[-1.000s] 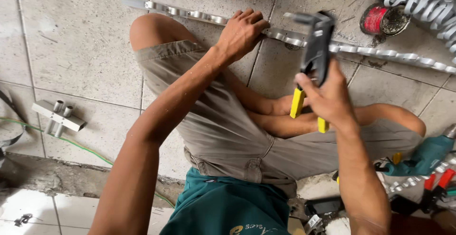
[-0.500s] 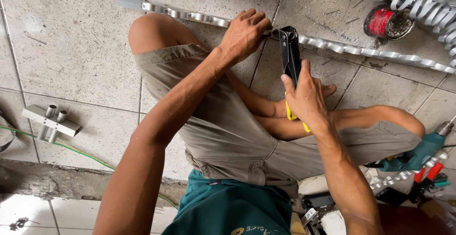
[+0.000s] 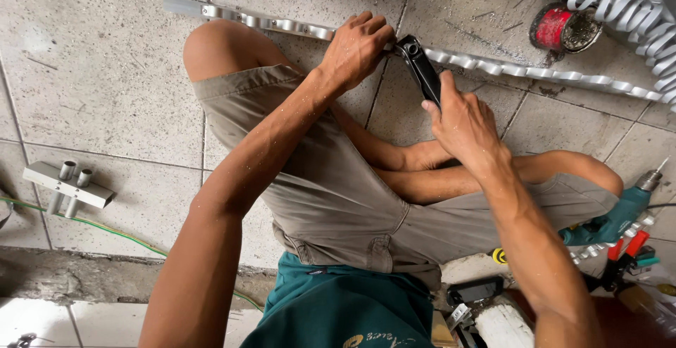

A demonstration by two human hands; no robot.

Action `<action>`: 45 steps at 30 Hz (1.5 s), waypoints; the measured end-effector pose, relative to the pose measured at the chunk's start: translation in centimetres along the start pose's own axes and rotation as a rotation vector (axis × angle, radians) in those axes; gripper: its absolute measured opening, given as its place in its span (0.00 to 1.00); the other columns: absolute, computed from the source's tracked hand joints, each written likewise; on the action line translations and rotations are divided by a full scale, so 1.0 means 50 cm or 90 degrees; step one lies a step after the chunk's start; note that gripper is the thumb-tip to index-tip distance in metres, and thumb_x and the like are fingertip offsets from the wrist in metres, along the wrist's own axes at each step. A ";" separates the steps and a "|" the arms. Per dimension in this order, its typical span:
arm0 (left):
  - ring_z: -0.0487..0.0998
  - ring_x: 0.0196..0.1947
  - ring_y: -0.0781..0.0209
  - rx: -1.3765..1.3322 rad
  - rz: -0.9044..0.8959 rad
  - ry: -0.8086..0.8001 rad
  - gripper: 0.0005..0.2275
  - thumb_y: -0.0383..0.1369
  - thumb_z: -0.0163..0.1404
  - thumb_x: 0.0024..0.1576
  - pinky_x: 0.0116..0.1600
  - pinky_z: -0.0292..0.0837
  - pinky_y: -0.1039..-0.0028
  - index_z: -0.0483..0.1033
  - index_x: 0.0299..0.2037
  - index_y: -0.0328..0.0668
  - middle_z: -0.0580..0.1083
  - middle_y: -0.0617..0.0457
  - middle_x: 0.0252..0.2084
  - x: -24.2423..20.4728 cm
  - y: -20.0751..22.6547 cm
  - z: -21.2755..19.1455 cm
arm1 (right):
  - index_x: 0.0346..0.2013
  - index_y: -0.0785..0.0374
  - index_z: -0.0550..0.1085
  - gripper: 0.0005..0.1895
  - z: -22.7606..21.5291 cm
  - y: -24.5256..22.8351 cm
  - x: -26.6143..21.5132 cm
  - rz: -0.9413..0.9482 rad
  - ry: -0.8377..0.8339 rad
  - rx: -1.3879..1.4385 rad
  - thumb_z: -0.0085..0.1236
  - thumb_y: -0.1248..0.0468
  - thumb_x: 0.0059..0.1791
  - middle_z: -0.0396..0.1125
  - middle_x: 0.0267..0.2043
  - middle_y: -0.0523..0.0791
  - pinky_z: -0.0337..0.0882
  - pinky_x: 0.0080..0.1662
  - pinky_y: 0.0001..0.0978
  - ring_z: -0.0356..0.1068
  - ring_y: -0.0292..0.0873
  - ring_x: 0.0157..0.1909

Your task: The person sits on the floor and uses a manual nail gun to drive nails from a plastic container into a long metal strip. They repeatedly pick up nails and hammer them into the strip, which is laid out on the tiled floor.

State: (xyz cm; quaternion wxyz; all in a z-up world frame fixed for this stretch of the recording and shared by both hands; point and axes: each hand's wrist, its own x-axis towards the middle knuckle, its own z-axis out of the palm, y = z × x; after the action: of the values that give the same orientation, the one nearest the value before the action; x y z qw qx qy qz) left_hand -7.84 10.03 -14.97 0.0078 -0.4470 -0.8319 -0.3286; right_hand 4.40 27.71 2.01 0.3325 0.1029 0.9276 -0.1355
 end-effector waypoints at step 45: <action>0.74 0.29 0.54 -1.075 -0.821 0.324 0.32 0.67 0.30 0.58 0.37 0.78 0.62 0.68 0.33 0.43 0.68 0.48 0.25 0.017 0.201 -0.018 | 0.41 0.72 0.71 0.27 0.383 0.059 0.078 -0.211 0.440 0.187 0.70 0.61 0.34 0.65 0.27 0.59 0.73 0.28 0.59 0.71 0.67 0.31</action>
State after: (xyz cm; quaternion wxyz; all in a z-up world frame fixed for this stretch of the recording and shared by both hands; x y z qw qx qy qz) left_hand -1.09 14.05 -8.60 -0.3034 0.2927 -0.3900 -0.8187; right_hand 13.55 24.77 -15.26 -0.0431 0.0375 0.9596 -0.2754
